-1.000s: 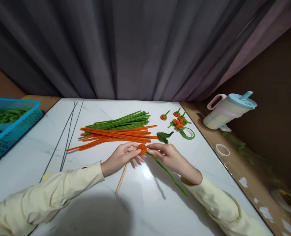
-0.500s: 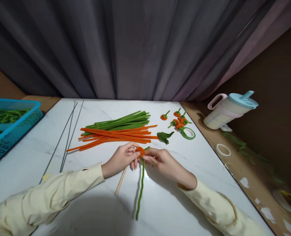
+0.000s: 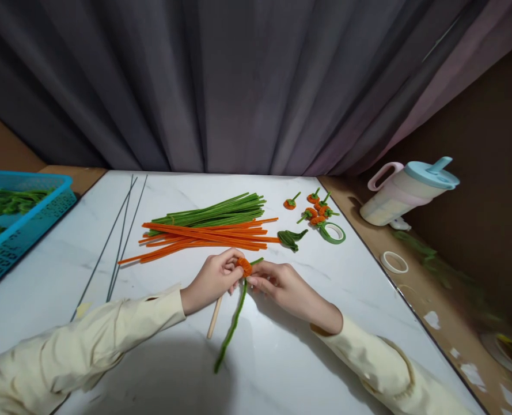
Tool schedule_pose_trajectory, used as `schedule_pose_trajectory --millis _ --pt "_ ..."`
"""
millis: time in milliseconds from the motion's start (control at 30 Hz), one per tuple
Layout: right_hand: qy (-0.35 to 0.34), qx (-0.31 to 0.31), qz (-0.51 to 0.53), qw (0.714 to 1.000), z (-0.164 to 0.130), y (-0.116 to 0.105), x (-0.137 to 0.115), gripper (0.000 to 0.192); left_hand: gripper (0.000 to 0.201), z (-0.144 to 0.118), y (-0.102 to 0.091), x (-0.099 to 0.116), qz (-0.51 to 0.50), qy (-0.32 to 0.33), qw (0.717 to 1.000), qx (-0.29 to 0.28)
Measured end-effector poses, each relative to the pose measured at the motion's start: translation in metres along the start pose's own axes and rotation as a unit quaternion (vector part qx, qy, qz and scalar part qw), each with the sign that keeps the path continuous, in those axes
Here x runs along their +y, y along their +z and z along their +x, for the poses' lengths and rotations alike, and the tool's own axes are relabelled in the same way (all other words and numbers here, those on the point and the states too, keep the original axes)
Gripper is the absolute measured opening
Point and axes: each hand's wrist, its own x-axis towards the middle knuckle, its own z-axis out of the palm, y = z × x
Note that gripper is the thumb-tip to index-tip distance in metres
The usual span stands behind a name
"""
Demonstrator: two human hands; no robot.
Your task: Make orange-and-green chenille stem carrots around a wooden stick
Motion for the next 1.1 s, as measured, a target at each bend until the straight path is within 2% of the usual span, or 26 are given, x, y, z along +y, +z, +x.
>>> schedule_pose_trajectory --millis 300,400,567,767,967,1100 --pt "0.022 0.013 0.047 0.999 0.0022 -0.0005 -0.0038 0.017 0.013 -0.0007 0.0011 0.0027 -0.021 -0.002 1.0 -0.007" --pt "0.027 0.01 0.069 0.997 0.0027 -0.0008 -0.0038 0.02 0.021 -0.0004 0.0009 0.0009 -0.053 0.002 0.998 -0.018" --pt "0.035 0.021 0.075 0.996 0.005 -0.0023 0.0028 0.02 0.017 -0.0015 -0.0009 0.0006 -0.084 0.017 0.995 -0.046" --pt "0.051 0.025 0.094 0.994 0.0069 -0.0056 0.0025 0.023 0.024 -0.0006 -0.0024 0.0033 -0.112 0.0 0.992 -0.065" --pt "0.042 0.032 0.099 0.994 0.0068 -0.005 -0.0002 0.027 0.028 -0.0002 -0.0014 0.0026 -0.1 -0.007 0.993 -0.059" --pt "0.023 0.048 0.098 0.994 0.0074 -0.0026 0.0055 0.026 0.03 -0.0001 -0.0031 0.0043 -0.11 -0.006 0.991 -0.076"
